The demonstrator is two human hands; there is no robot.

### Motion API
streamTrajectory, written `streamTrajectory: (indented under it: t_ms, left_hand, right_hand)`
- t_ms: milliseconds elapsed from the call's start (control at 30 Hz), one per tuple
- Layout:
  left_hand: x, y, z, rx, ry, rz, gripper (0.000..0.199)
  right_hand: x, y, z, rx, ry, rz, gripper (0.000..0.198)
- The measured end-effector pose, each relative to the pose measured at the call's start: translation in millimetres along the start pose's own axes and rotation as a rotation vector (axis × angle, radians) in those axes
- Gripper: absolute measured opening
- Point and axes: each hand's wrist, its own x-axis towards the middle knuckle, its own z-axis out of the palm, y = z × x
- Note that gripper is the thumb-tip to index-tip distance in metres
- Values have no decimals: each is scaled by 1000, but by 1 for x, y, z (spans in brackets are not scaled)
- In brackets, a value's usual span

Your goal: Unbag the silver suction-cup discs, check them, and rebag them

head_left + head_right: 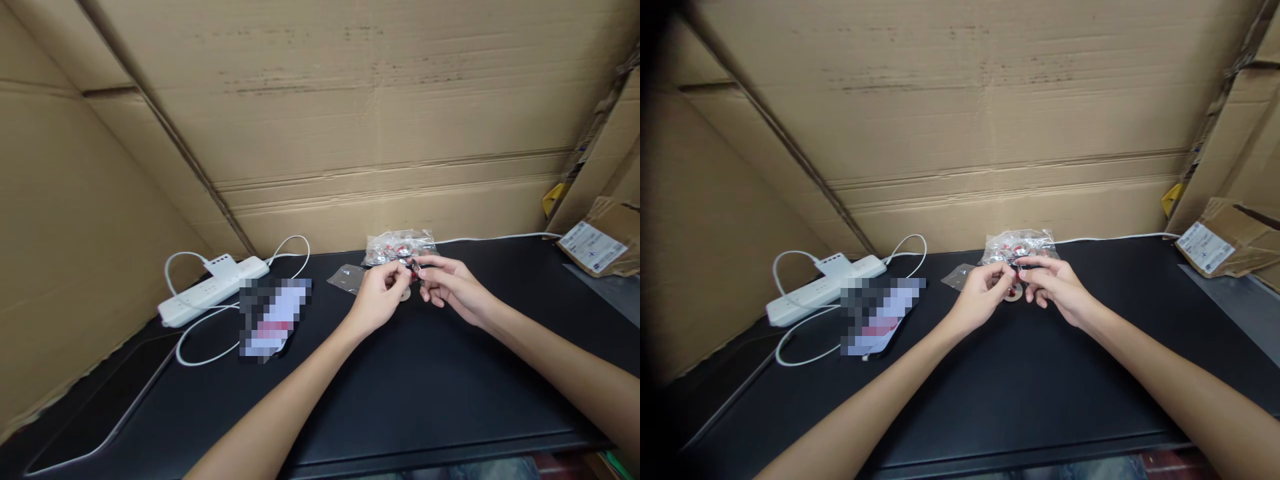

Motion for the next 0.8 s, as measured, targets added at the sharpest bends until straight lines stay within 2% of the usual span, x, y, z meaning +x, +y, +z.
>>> streamTrajectory:
  t_ms: [200, 367, 467, 533, 633, 700, 800]
  left_hand:
    - [5, 0, -7, -86, 43, -52, 27]
    - [3, -3, -4, -105, 32, -85, 30]
    - [3, -5, -5, -68, 12, -96, 34]
    - [3, -7, -9, 71, 60, -68, 38]
    - [4, -12, -19, 429, 151, -3, 34]
    - [4, -15, -24, 624, 151, -3, 28]
    - [3, -18, -24, 775, 67, -72, 25]
  right_hand:
    - [2, -1, -3, 97, 37, -5, 37]
    - [3, 0, -2, 228, -102, 88, 27]
    - [2, -1, -2, 287, -117, 121, 26]
    - [2, -2, -4, 289, -96, 118, 26]
    - [4, -1, -8, 257, -79, 115, 22]
    - [6, 0, -11, 219, -52, 130, 22]
    - [9, 3, -12, 185, 26, 164, 20]
